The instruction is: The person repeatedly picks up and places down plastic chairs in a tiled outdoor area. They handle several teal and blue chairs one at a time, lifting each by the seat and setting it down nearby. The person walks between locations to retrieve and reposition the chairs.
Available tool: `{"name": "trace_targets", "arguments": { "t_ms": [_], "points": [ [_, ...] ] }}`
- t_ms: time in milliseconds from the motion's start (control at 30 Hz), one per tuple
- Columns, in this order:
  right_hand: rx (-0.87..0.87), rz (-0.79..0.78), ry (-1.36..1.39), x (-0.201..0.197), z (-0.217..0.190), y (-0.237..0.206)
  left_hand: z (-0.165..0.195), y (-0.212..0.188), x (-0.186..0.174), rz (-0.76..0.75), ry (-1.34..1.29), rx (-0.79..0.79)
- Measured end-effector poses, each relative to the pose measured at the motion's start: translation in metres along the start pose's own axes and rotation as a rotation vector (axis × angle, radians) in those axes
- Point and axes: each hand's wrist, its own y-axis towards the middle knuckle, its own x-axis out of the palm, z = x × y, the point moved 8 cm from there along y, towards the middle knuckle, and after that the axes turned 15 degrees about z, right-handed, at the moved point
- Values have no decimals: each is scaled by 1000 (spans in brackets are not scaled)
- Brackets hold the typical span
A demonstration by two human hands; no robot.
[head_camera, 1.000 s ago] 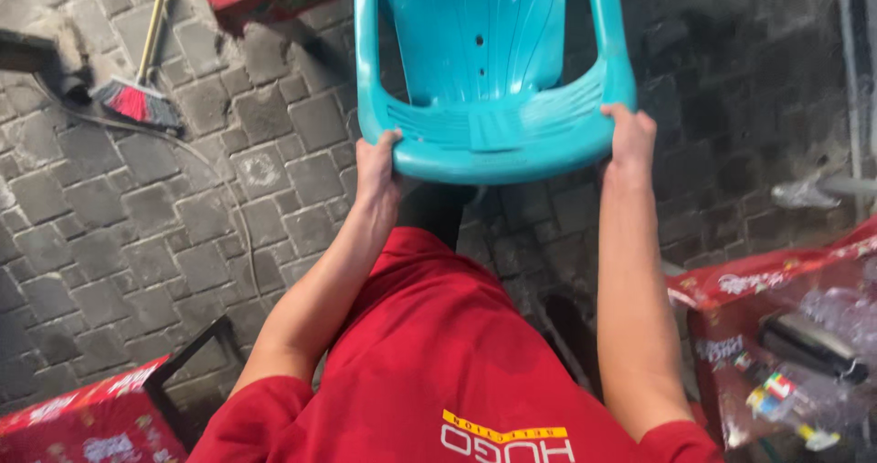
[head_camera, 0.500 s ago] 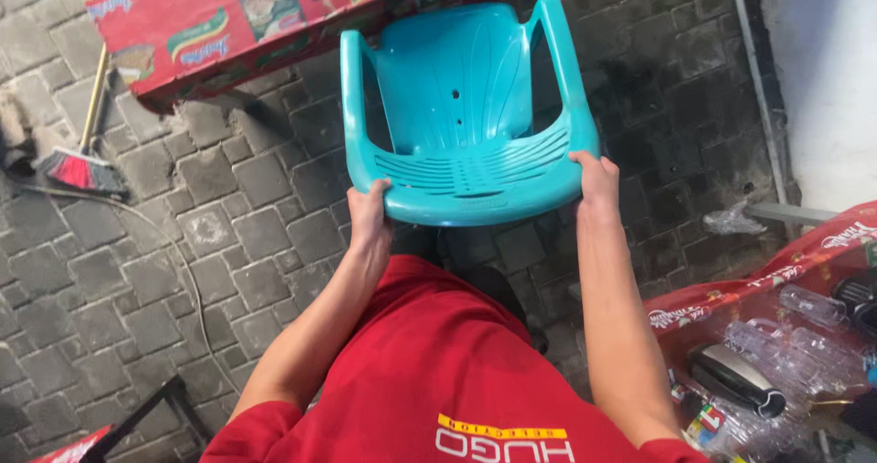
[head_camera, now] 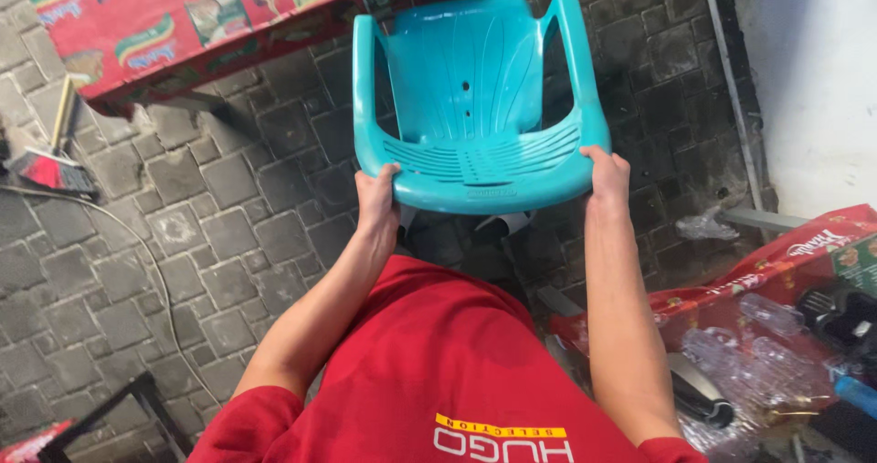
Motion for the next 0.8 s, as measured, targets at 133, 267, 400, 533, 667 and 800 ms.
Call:
{"name": "trace_targets", "arguments": {
  "t_ms": [133,267,400,533,667,800],
  "points": [
    [-25,-30,-10,-33,-33,39,-39,-31,43,55,32,-29],
    [50,-25,3,-68,-62,80,-74,-53,89,56,46,69],
    [17,-29,-19,-104,-89,131,-123,-73,130,28,-33,41],
    [5,-39,-6,-135,-109,185,-158,-84,174,8,-37,110],
    [-78,-57,0,-146,-134,222,-181,-84,209,32,-26,60],
    [-35,-42,-21,-153,-147,245,-194,-85,243,44,9,50]
  ]
}}
